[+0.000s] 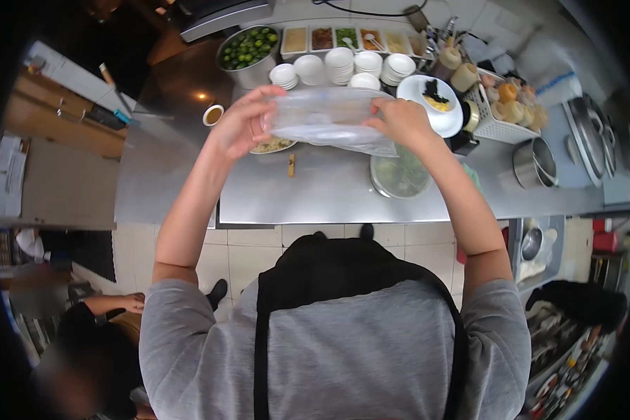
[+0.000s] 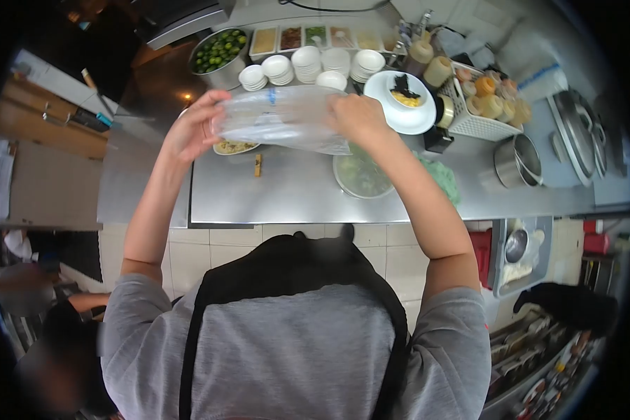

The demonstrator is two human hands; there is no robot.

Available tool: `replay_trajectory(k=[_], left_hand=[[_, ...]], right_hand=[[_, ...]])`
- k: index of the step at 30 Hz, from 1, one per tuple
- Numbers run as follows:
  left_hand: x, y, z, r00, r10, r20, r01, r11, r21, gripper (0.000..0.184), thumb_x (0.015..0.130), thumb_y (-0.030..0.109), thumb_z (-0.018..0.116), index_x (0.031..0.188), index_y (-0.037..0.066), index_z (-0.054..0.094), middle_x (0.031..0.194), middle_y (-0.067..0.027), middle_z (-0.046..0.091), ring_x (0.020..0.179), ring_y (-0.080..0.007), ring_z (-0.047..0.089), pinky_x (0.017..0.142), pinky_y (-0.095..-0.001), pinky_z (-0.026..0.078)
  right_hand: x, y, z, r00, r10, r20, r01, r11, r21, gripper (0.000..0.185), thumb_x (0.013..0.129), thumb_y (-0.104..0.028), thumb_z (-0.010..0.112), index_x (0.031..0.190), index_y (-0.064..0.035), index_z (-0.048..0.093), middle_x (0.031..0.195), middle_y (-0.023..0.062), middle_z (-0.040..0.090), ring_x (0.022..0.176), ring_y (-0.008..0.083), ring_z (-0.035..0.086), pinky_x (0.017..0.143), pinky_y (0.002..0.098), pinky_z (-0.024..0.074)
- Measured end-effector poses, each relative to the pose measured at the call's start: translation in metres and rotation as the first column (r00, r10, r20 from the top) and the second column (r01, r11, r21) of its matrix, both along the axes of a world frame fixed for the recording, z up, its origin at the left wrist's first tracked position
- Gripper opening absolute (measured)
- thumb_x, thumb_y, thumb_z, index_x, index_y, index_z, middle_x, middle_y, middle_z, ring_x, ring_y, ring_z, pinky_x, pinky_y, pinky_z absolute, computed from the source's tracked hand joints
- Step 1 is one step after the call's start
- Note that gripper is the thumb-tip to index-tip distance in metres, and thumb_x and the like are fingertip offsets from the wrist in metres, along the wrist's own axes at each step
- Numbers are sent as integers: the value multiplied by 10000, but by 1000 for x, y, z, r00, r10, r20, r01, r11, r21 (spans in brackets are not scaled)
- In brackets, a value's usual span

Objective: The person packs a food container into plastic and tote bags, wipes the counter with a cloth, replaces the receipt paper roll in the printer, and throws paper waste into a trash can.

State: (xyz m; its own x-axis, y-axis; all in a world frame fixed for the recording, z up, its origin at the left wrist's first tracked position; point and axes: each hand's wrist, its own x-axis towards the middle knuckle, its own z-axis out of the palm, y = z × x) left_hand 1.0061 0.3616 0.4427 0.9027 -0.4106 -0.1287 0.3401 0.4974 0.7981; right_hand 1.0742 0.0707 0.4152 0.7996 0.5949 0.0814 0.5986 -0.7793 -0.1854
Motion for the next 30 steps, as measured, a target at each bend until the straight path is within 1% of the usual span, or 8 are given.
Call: replay_trajectory(k=[2, 4, 8, 9, 12, 15, 17, 30], left_hand=[[-2, -13, -4, 998, -37, -44, 40, 997, 73, 278, 779, 10, 518, 1051, 42, 567, 696, 20, 525, 583, -68, 500, 467, -169, 353], [3, -22, -37, 858, -31, 512, -417, 541, 731, 229, 718, -24, 545, 916, 49, 634, 695, 1, 542, 630, -98, 525, 548, -200, 398], [-25, -40, -75, 916, -222, 334, -334, 36, 942, 364, 618, -67, 509, 931, 70, 636, 1083, -110, 560, 921, -256, 551, 795, -329, 434], [-37, -39, -88, 915, -226, 334, -334, 38, 942, 364, 618, -67, 509, 931, 70, 636, 1083, -110, 560, 921, -256, 551, 795, -329, 434], [-71, -31, -117, 824, -284, 490, -495, 57, 867, 412, 613, -43, 529, 1009, 52, 595, 1215, -123, 478, 1057, -320, 485, 886, -357, 399], [-87, -32, -131, 883, -244, 401, -375, 146, 915, 465, 609, -12, 556, 1071, 37, 549, 1261, -132, 433, 1133, -326, 432, 928, -350, 374], [-93, -37, -142, 905, -180, 386, -351, 197, 915, 472, 609, 29, 627, 1071, 2, 534, 1264, -137, 424, 1134, -324, 427, 933, -347, 366], [-75, -86, -148, 915, -133, 380, -363, 134, 922, 729, 569, 134, 753, 1197, 1, 408, 1317, -156, 323, 1195, -302, 356, 980, -340, 321]], right_hand=[[-17, -12, 9, 1000, 2, -15, -5, 986, -169, 326, 727, -293, 606, 993, -109, 562, 723, 145, 615, 691, 301, 607, 586, 405, 478], [-50, -14, 18, 992, -59, -113, 19, 943, -333, 409, 676, -249, 660, 1055, -137, 552, 733, 107, 627, 731, 299, 606, 652, 387, 476], [-88, -42, 12, 942, 255, -218, -225, 962, 152, 567, 662, -210, 691, 1185, -125, 490, 955, 147, 599, 759, 282, 607, 771, 365, 446], [-89, -57, 2, 922, 335, -197, -194, 836, 513, 611, 666, -206, 696, 1224, -125, 461, 1052, 162, 569, 774, 277, 606, 810, 362, 432], [-73, -118, -80, 999, -3, -38, 21, 872, 490, 562, 743, -256, 645, 1244, -105, 440, 1219, 152, 465, 793, 243, 609, 744, 331, 468], [-69, -144, -140, 773, -406, -487, 603, 709, 366, 518, 816, -241, 539, 1276, -74, 369, 1189, 210, 465, 1024, 324, 525, 826, 382, 448], [-83, -130, -105, 275, 189, -943, 892, 315, 323, 537, 835, -143, 444, 1329, -73, 243, 1228, 197, 426, 884, 344, 594, 720, 377, 519], [-111, -151, -113, 417, 294, -860, 900, 0, 436, 687, 727, 57, 386, 1340, -107, 126, 1215, 242, 388, 821, 367, 606, 663, 385, 558]])
